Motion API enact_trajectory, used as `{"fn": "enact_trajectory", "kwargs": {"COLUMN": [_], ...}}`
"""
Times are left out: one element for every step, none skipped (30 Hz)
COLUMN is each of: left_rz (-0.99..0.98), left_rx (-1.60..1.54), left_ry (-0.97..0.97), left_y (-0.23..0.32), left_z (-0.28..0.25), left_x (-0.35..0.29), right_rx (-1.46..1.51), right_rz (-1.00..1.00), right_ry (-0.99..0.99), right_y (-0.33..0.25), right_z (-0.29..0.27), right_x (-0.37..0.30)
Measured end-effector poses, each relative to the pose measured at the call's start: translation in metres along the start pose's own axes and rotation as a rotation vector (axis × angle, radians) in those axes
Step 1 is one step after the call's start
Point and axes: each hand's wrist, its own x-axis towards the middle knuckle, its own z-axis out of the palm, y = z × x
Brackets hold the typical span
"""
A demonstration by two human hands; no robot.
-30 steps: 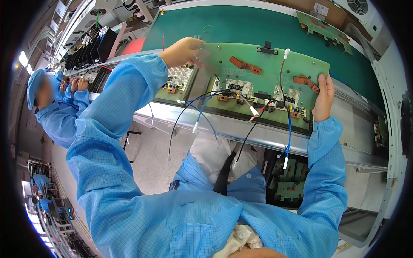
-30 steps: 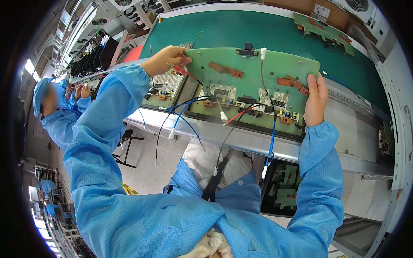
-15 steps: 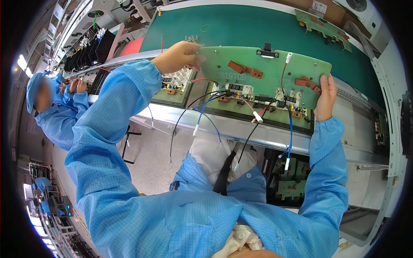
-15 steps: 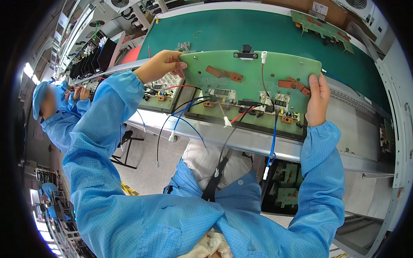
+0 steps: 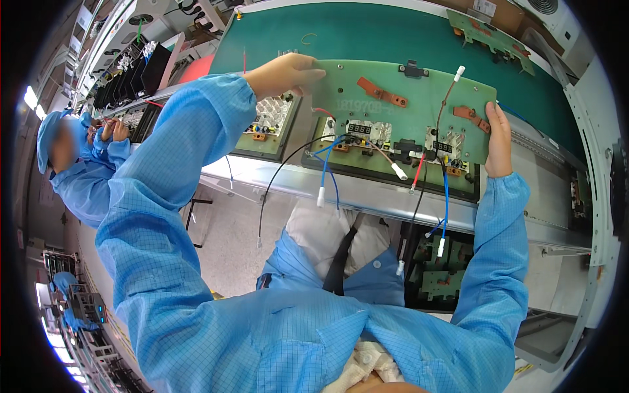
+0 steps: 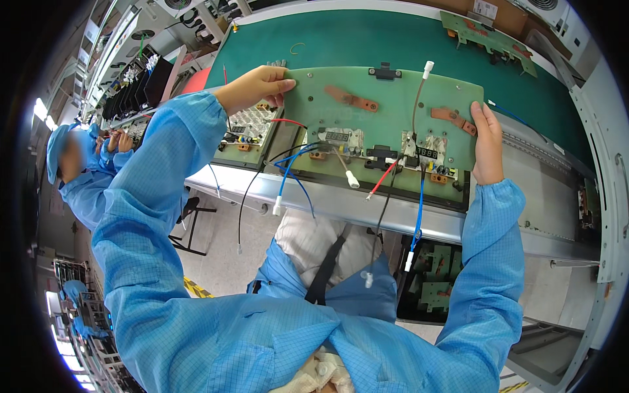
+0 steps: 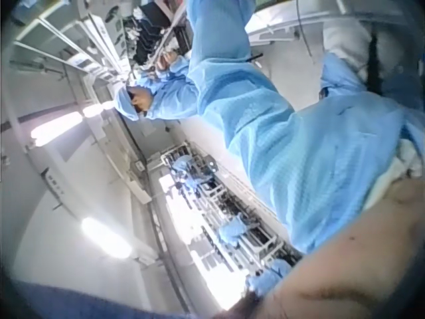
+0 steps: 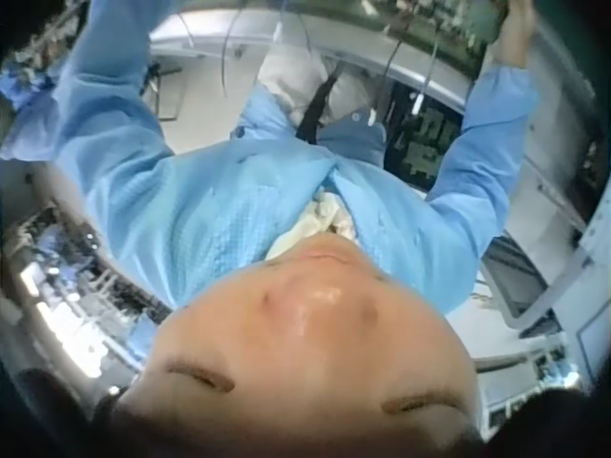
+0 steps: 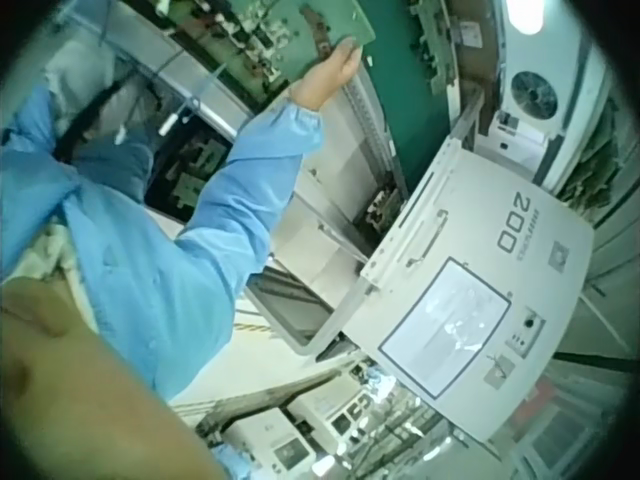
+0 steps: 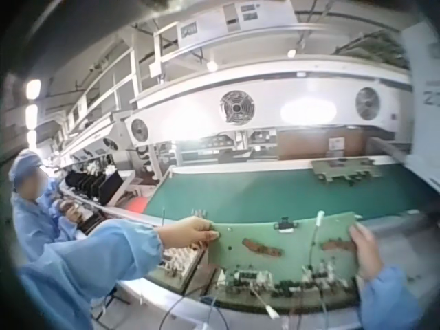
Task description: Testing circuit boards by connecting them to a test fixture on an assembly line.
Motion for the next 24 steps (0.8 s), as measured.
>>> {"fn": "enact_trajectory", "kwargs": {"left_rz": [-0.031,-0.062,-0.067,-0.068,-0.072,-0.067,-0.077,-0.098,-0.12,-0.164,-0.184,-0.137,-0.094,-0.248,-0.235,-0.233,-0.226,0.312,0.301,-0.01,-0.321,-0.319,-0.321,-0.324], "left_rx": [0.013,0.025,0.02,0.001,-0.02,-0.02,-0.028,-0.061,-0.093,-0.025,-0.038,-0.063,-0.091,-0.01,-0.02,-0.075,-0.127,-0.241,-0.238,-0.179,-0.111,-0.11,-0.088,-0.068], "left_ry": [0.009,0.018,0.012,0.007,0.001,-0.003,-0.011,-0.001,0.009,0.044,0.036,0.023,0.005,0.032,0.01,0.016,0.024,-0.239,-0.23,-0.093,0.039,0.04,0.032,0.024], "left_y": [0.0,-0.001,-0.003,-0.005,-0.008,-0.011,-0.012,-0.014,-0.015,-0.015,-0.032,-0.052,-0.071,-0.024,-0.018,-0.018,-0.019,-0.044,-0.041,-0.04,-0.043,-0.043,-0.043,-0.044], "left_z": [0.001,0.002,0.003,0.006,0.008,0.008,0.007,0.01,0.011,0.013,0.008,-0.003,-0.004,0.014,0.018,0.019,0.02,0.008,0.011,0.019,0.025,0.025,0.025,0.025], "left_x": [0.001,0.003,0.004,0.005,0.006,0.009,0.013,0.016,0.019,0.026,0.034,0.043,0.048,0.048,0.054,0.051,0.047,0.047,0.044,0.053,0.061,0.06,0.06,0.06], "right_rx": [-0.039,-0.078,-0.08,-0.071,-0.061,-0.065,-0.053,-0.044,-0.051,-0.083,-0.112,-0.115,-0.118,-0.13,-0.146,-0.142,-0.137,-0.157,-0.15,-0.14,-0.13,-0.13,-0.141,-0.152], "right_rz": [0.021,0.043,0.051,0.077,0.105,0.121,0.14,0.172,0.201,0.202,0.197,0.219,0.243,0.258,0.264,0.266,0.264,0.279,0.281,0.3,0.318,0.315,0.327,0.342], "right_ry": [0.049,0.098,0.1,0.079,0.06,0.063,0.028,-0.003,0.002,0.013,0.014,0.006,-0.024,-0.024,-0.003,-0.011,-0.017,-0.038,-0.049,-0.047,-0.044,-0.043,-0.041,-0.039], "right_y": [0.003,0.006,0.007,0.005,0.004,0.004,0.005,0.007,0.009,0.014,0.017,0.02,0.027,0.03,0.025,0.027,0.028,0.026,0.03,0.036,0.043,0.039,0.036,0.034], "right_z": [-0.001,-0.002,-0.002,-0.001,0.001,0.002,0.004,0.003,0.002,0.001,0.003,0.005,0.006,-0.003,-0.01,-0.009,-0.01,-0.01,-0.008,-0.009,-0.009,-0.01,-0.011,-0.012], "right_x": [0.002,0.002,0.002,0.0,-0.001,0.0,0.004,0.005,0.008,0.014,0.019,0.022,0.023,0.024,0.021,0.023,0.025,0.026,0.027,0.03,0.032,0.03,0.028,0.027]}}
